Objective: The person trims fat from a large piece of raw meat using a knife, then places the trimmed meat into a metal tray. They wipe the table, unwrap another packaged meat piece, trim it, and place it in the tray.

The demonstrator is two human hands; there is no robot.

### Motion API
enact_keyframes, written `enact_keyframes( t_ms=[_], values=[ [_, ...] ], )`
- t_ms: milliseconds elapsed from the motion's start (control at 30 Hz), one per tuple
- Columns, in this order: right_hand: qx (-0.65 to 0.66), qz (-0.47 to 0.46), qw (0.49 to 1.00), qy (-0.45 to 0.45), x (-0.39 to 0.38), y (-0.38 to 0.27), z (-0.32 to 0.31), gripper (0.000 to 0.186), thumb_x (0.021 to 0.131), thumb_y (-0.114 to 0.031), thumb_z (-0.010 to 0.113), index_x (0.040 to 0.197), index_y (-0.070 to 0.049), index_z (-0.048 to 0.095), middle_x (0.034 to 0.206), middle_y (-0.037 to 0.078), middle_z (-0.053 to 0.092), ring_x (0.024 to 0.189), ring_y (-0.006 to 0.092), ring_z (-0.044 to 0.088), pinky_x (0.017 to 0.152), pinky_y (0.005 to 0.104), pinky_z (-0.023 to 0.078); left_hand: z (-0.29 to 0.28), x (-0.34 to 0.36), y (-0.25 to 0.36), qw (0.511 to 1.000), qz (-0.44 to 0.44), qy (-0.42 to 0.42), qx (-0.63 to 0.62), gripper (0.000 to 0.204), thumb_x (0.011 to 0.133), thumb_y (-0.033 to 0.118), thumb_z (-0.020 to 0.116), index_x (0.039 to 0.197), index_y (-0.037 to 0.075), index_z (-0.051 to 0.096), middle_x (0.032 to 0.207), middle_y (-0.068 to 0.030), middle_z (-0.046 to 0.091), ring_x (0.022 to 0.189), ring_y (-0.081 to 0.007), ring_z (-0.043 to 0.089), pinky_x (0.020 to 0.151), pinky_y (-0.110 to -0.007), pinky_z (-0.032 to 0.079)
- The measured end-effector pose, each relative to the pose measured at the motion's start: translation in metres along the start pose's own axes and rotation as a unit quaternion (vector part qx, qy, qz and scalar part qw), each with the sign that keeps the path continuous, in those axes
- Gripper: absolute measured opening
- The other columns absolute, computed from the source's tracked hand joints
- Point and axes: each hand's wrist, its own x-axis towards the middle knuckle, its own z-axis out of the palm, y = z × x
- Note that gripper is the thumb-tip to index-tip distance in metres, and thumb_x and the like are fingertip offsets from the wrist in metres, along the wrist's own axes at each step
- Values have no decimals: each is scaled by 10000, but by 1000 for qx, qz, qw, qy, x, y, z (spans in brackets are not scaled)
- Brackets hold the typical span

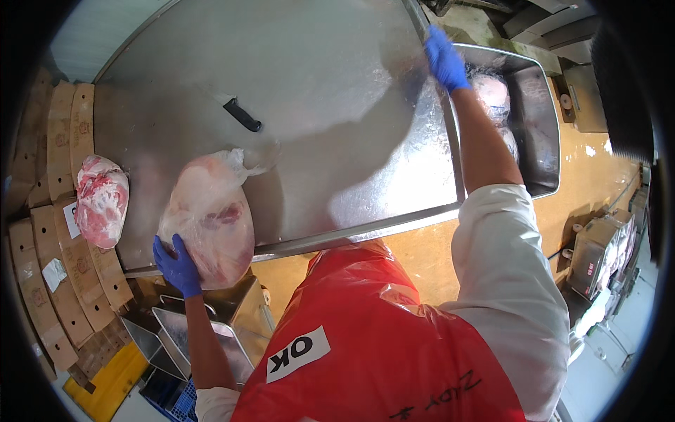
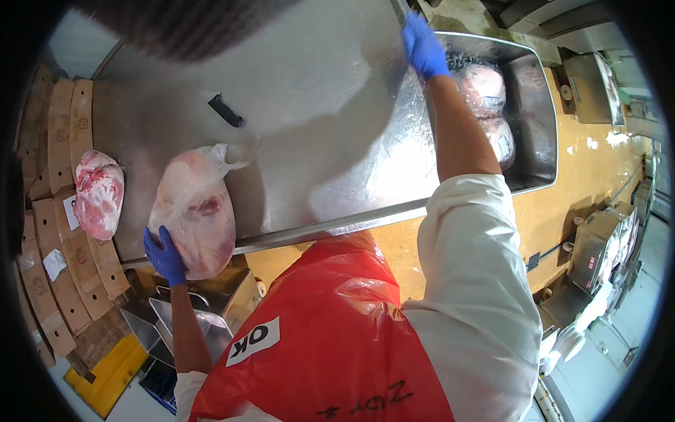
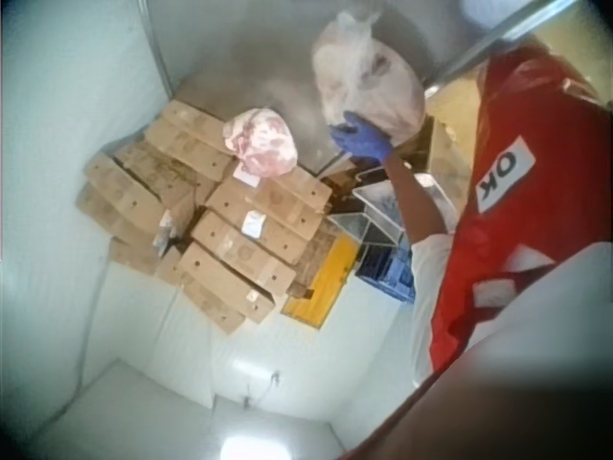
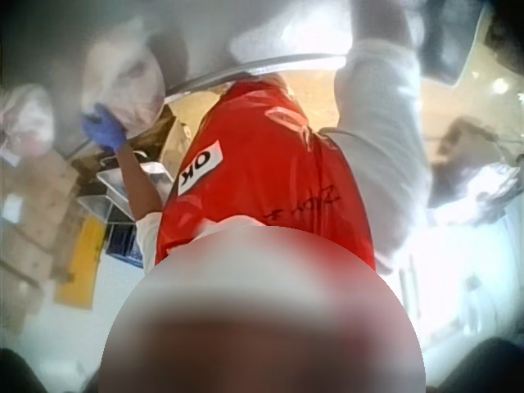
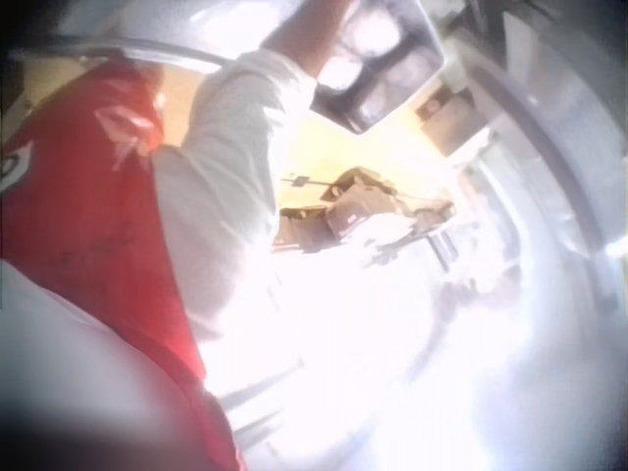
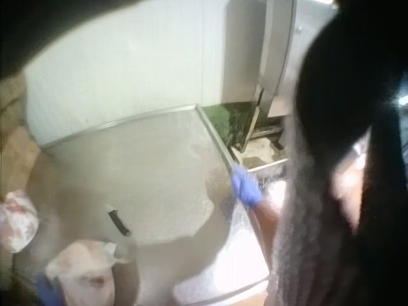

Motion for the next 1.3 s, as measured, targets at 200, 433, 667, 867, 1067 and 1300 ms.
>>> enact_keyframes(
  t_ms=[200,433,667,867,1067,1300],
  values=[
    [-43,-133,990,-27,-67,-50,30,442,1059,-190,555,1463,-11,567,1476,240,589,1398,395,536,1207,437,389,-3,-8,4,1000,-21,4,16,672,997,454,678,1513,50,530,1523,-208,527,1384,-387,510,1170,-471,390],
    [-200,-280,870,-353,-274,-175,151,575,1074,-335,475,1563,-33,454,1662,173,384,1557,360,318,1281,519,234,-2,-9,-6,999,-27,5,25,668,989,438,691,1516,62,530,1543,-208,512,1403,-387,499,1186,-470,373],
    [-290,-105,924,-227,3,-44,137,577,1046,-383,499,1501,-28,524,1653,206,387,1535,379,358,1267,493,268,-4,-4,-3,999,-15,-1,34,662,993,423,685,1506,36,526,1522,-217,531,1407,-392,493,1189,-469,369],
    [-411,-62,909,22,105,4,46,491,1019,-371,541,1359,-19,588,1387,247,593,1316,453,537,1103,573,413,-1,-5,1,999,-22,-4,34,649,997,405,681,1504,31,525,1522,-228,527,1408,-398,491,1181,-478,376],
    [-89,-152,983,-49,-88,-100,165,559,1007,-316,580,1487,-33,537,1539,264,505,1472,471,414,1234,568,286,-6,-11,2,999,-30,-9,45,636,1011,388,666,1514,28,516,1536,-226,519,1424,-399,474,1189,-480,358],
    [-113,-261,946,-153,-108,-149,254,585,1012,-276,551,1537,-31,472,1616,219,427,1528,418,346,1259,549,258,-6,-3,-5,999,-15,-15,32,643,1018,401,655,1520,25,510,1540,-216,519,1423,-392,474,1195,-471,345]
  ],
)
